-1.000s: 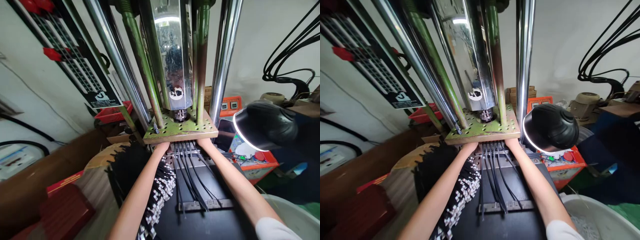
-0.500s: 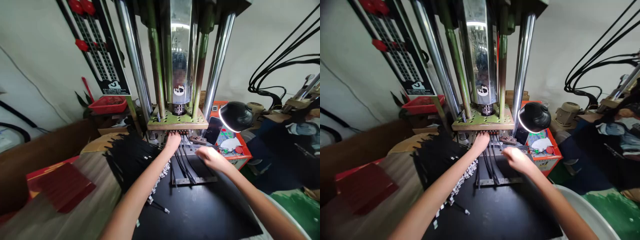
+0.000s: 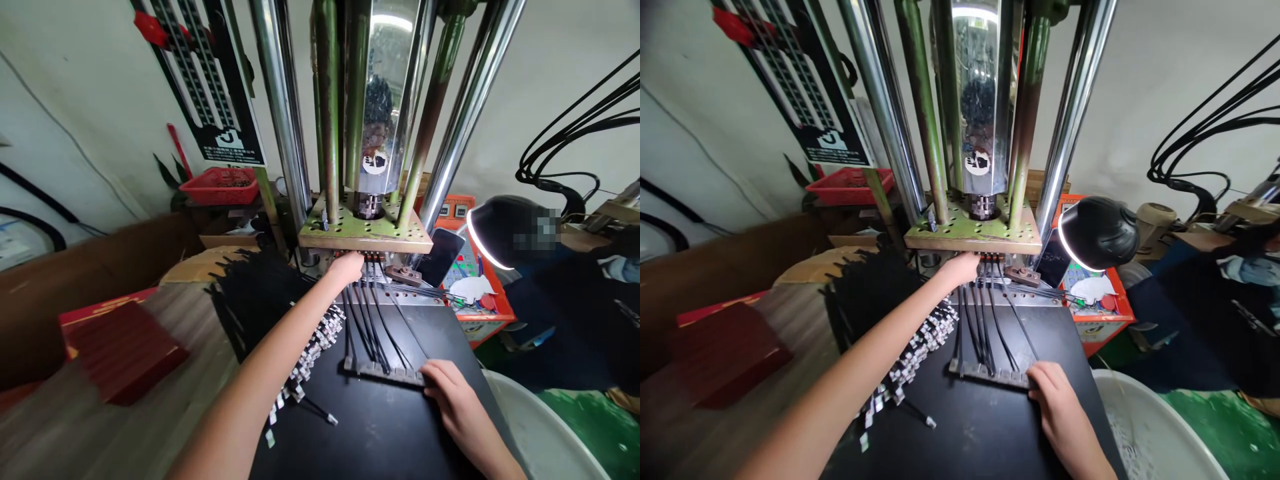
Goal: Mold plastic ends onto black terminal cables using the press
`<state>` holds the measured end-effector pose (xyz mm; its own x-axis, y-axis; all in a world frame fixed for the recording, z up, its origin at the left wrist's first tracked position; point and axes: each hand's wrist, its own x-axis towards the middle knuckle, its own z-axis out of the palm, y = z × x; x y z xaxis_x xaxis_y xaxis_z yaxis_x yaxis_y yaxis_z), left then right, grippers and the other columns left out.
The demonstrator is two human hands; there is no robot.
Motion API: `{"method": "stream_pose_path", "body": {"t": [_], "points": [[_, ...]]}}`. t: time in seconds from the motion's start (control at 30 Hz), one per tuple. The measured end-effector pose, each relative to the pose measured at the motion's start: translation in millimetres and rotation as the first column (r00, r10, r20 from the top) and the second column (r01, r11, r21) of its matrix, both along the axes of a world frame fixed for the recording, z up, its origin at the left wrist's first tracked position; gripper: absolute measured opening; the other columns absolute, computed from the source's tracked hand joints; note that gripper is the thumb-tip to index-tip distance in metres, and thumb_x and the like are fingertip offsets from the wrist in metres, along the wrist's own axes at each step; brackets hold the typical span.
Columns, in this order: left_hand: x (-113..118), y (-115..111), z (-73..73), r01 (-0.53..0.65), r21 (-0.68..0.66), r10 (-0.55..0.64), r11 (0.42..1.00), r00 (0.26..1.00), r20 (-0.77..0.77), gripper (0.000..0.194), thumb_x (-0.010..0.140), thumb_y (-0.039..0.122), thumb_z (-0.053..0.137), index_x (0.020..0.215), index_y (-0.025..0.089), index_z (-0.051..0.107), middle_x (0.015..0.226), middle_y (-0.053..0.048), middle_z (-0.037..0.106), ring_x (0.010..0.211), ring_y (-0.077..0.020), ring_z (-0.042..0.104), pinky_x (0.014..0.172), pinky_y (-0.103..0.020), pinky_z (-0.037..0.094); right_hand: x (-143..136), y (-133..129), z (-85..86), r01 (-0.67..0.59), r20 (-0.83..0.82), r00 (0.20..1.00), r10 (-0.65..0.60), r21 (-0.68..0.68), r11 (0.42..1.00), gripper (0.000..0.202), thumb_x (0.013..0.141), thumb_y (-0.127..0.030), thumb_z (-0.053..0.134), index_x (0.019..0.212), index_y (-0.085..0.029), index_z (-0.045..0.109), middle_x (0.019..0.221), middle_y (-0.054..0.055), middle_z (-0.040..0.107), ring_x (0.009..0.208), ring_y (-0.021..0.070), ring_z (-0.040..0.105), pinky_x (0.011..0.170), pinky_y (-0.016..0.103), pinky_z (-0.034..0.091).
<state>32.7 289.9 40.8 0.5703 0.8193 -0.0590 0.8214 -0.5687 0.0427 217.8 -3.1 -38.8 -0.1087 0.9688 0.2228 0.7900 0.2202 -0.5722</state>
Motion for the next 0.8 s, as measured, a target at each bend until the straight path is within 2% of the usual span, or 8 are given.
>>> {"method": "stream_pose_path", "body": {"t": [0.1, 0.2, 0.3, 0.4, 0.5, 0.57, 0.7, 0.8], "points": [[-4.1, 2.9, -0.1, -0.001, 0.012, 0.001, 1.000, 1.000, -0.011, 0.030, 0.094, 0.034, 0.059, 0.116, 0.014, 0.061, 0.117, -0.010, 0.063, 0.104, -0.0213, 0.062, 0.091, -0.043, 0.054, -7.6, -15.1, 8.1, -0.095, 0.000, 0.995, 0.095, -0.004, 0.995, 0.030, 0.087, -0.010, 0.045, 0.108, -0.023, 0.063, 0.107, 0.009, 0.068, 0.099, 0.0216, 0.064, 0.087, 0.033, 0.054], [-2.6, 4.6, -2.0, -0.005, 0.019, 0.005, 1.000, 1.000, -0.024, 0.031, 0.094, 0.034, 0.059, 0.118, 0.014, 0.059, 0.117, -0.010, 0.063, 0.104, -0.0212, 0.063, 0.090, -0.043, 0.054, -10.0, -8.0, 39.3, -0.297, 0.040, 0.950, 0.311, -0.204, 0.933, 0.022, 0.085, -0.013, 0.055, 0.097, -0.025, 0.069, 0.095, 0.004, 0.071, 0.089, 0.0195, 0.066, 0.080, 0.029, 0.054], [4.2, 5.4, -3.5, -0.013, 0.000, 0.013, 1.000, 0.999, -0.046, 0.029, 0.093, 0.034, 0.059, 0.114, 0.013, 0.061, 0.112, -0.009, 0.064, 0.097, -0.0195, 0.064, 0.085, -0.040, 0.056, -7.0, 38.1, 74.2, -0.368, 0.129, 0.895, 0.428, -0.331, 0.869, 0.017, 0.090, -0.017, 0.057, 0.084, -0.026, 0.070, 0.080, -0.002, 0.071, 0.074, 0.0138, 0.065, 0.067, 0.023, 0.050], [8.4, 3.5, -2.9, -0.022, -0.011, 0.021, 1.000, 0.998, -0.051, 0.028, 0.093, 0.034, 0.060, 0.112, 0.012, 0.062, 0.109, -0.009, 0.065, 0.094, -0.0186, 0.065, 0.083, -0.038, 0.057, -6.3, 119.9, 90.1, -0.261, 0.373, 0.882, 0.288, -0.121, 0.958, 0.021, 0.093, -0.014, 0.049, 0.090, -0.019, 0.069, 0.084, 0.003, 0.069, 0.079, 0.0158, 0.065, 0.074, 0.025, 0.051], [6.0, 0.5, -1.3, -0.024, 0.015, 0.025, 1.000, 0.999, -0.032, 0.030, 0.093, 0.034, 0.059, 0.116, 0.014, 0.060, 0.113, -0.009, 0.064, 0.099, -0.0199, 0.064, 0.086, -0.041, 0.056, -18.4, 200.8, 81.6, -0.139, 0.427, 0.897, 0.113, 0.031, 0.990, 0.037, 0.094, -0.008, 0.035, 0.122, -0.008, 0.059, 0.115, 0.017, 0.064, 0.106, 0.0234, 0.061, 0.093, 0.034, 0.048], [2.9, -0.3, -0.7, -0.021, 0.032, 0.022, 0.999, 1.000, -0.022, 0.031, 0.094, 0.034, 0.059, 0.118, 0.014, 0.059, 0.115, -0.009, 0.064, 0.101, -0.0206, 0.064, 0.089, -0.042, 0.055, -34.4, 233.8, 67.3, -0.095, 0.448, 0.893, 0.046, 0.088, 0.992, 0.043, 0.092, -0.004, 0.033, 0.131, -0.003, 0.051, 0.122, 0.022, 0.060, 0.113, 0.0268, 0.058, 0.098, 0.039, 0.045], [0.9, 4.5, -4.3, 0.019, 0.040, -0.018, 0.999, 1.000, -0.015, 0.030, 0.094, 0.032, 0.059, 0.117, 0.014, 0.060, 0.117, -0.010, 0.063, 0.104, -0.0211, 0.063, 0.090, -0.043, 0.054, -63.6, 246.1, 37.1, -0.050, 0.494, 0.869, -0.031, 0.150, 0.987, 0.045, 0.093, -0.005, 0.032, 0.135, 0.004, 0.046, 0.137, 0.030, 0.049, 0.128, 0.0357, 0.046, 0.109, 0.051, 0.035], [2.6, 11.3, -10.5, 0.051, 0.032, -0.051, 0.998, 0.999, -0.004, 0.030, 0.094, 0.032, 0.059, 0.118, 0.014, 0.060, 0.118, -0.009, 0.063, 0.104, -0.0209, 0.063, 0.089, -0.043, 0.055, -66.6, 243.4, 27.4, -0.034, 0.523, 0.851, -0.050, 0.149, 0.988, 0.048, 0.095, -0.006, 0.035, 0.141, 0.006, 0.038, 0.146, 0.031, 0.039, 0.137, 0.0361, 0.037, 0.115, 0.051, 0.029]]}}
